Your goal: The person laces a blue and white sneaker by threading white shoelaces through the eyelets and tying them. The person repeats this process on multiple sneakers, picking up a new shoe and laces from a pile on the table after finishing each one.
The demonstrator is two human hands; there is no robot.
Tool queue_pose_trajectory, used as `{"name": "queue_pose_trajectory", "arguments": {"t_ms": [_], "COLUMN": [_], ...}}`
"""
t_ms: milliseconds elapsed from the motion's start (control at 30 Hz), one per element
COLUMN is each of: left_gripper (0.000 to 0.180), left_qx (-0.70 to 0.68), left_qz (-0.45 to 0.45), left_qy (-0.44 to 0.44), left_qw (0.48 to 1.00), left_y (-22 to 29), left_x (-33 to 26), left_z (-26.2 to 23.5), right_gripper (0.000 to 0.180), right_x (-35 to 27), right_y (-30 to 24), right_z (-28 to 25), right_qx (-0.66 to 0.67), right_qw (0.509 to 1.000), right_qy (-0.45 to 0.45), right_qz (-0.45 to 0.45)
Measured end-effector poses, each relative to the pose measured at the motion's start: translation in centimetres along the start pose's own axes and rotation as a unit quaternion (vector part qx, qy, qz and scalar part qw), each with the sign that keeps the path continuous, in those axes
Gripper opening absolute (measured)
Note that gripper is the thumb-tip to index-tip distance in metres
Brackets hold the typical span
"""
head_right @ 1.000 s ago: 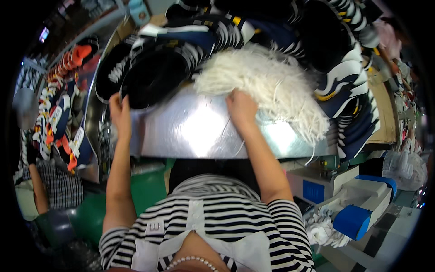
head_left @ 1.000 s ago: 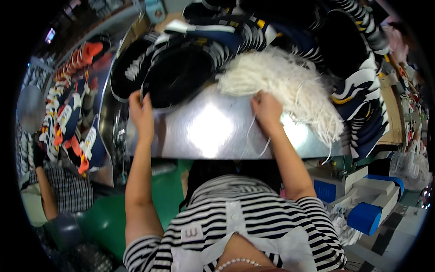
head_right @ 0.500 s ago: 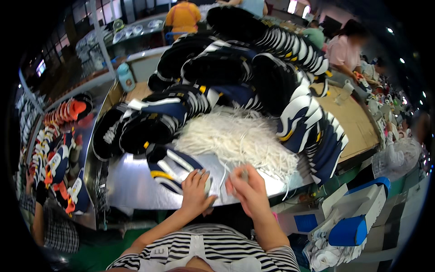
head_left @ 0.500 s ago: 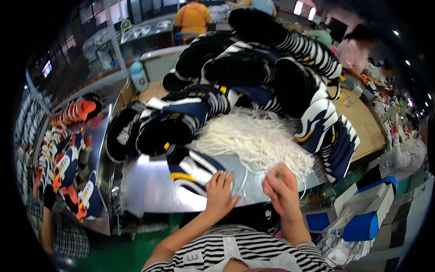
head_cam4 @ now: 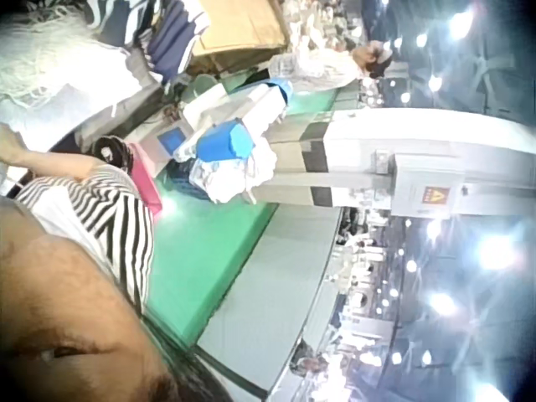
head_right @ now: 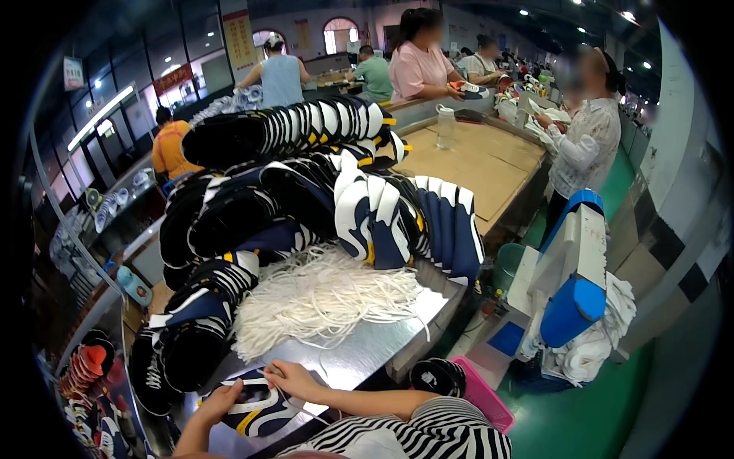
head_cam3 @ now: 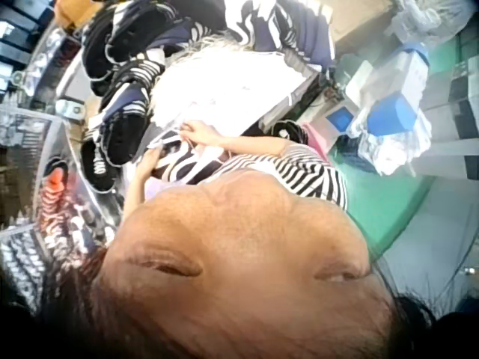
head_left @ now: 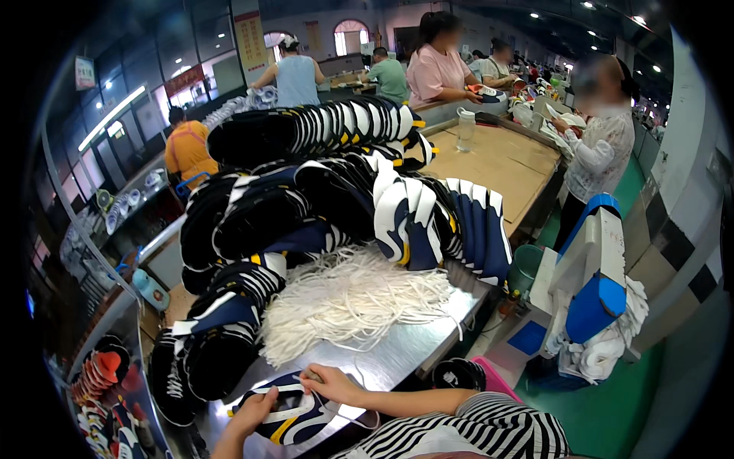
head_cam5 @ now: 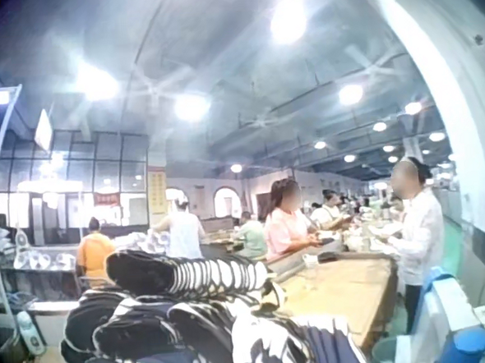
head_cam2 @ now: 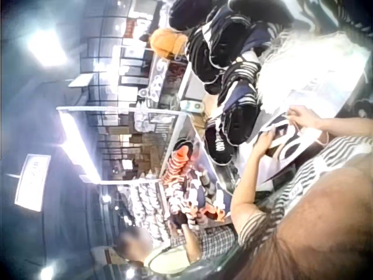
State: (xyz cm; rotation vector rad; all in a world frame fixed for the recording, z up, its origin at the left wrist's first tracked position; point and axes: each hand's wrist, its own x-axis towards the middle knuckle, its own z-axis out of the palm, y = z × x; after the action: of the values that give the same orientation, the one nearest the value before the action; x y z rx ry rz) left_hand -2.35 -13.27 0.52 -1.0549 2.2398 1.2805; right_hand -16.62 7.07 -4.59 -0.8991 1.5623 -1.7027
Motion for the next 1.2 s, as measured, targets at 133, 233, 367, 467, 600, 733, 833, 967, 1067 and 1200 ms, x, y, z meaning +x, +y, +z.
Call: {"name": "queue_pose_trajectory", "arguments": {"t_ms": [133, 233, 367, 467, 600, 733, 833, 967, 1067, 1200], "left_gripper": [0.058, 0.052, 0.049, 0.048, 0.035, 0.023, 0.017, 0.019, 0.020, 0.020], "left_qx": [-0.277, -0.404, -0.460, -0.485, -0.514, -0.488, -0.475, -0.464, -0.477, -0.472], "left_qz": [-0.045, 0.036, 0.025, 0.124, 0.177, 0.206, 0.210, 0.198, 0.164, 0.175], "left_qy": [-0.121, -0.102, -0.004, -0.033, 0.004, 0.053, 0.127, 0.156, 0.162, 0.186], "left_qw": [0.952, 0.908, 0.888, 0.865, 0.839, 0.846, 0.845, 0.849, 0.848, 0.844], "left_y": [1.3, 3.1, 2.5, 2.8, 2.3, 2.9, 3.7, 3.4, 3.6, 3.6], "left_x": [0.2, -1.1, -3.9, -4.3, -4.8, -5.7, -6.0, -6.3, -6.8, -6.8], "left_z": [3.0, 5.6, 7.7, 8.2, 9.1, 8.9, 9.3, 9.9, 9.8, 9.9], "right_gripper": [0.025, 0.034, 0.016, 0.013, 0.017, 0.021, 0.021, 0.023, 0.024, 0.012], "right_x": [-0.6, -0.4, -0.9, -1.9, -2.4, -2.5, -2.4, -3.1, -4.2, -4.4], "right_y": [-1.1, 2.0, -0.5, -3.1, -4.1, -4.7, -4.1, -5.0, -6.2, -6.3], "right_z": [0.1, -1.2, -0.3, 1.2, 1.1, 1.1, 1.1, 0.7, 0.2, -0.2], "right_qx": [-0.095, -0.012, 0.160, 0.096, 0.087, 0.034, 0.019, 0.003, -0.034, -0.109], "right_qw": [0.995, 0.998, 0.986, 0.994, 0.995, 0.999, 0.998, 0.998, 0.997, 0.994], "right_qy": [0.021, 0.061, 0.028, 0.024, 0.000, 0.004, 0.003, -0.034, -0.041, -0.028], "right_qz": [0.038, 0.008, 0.023, 0.047, 0.043, 0.041, 0.053, 0.057, 0.046, 0.007]}}
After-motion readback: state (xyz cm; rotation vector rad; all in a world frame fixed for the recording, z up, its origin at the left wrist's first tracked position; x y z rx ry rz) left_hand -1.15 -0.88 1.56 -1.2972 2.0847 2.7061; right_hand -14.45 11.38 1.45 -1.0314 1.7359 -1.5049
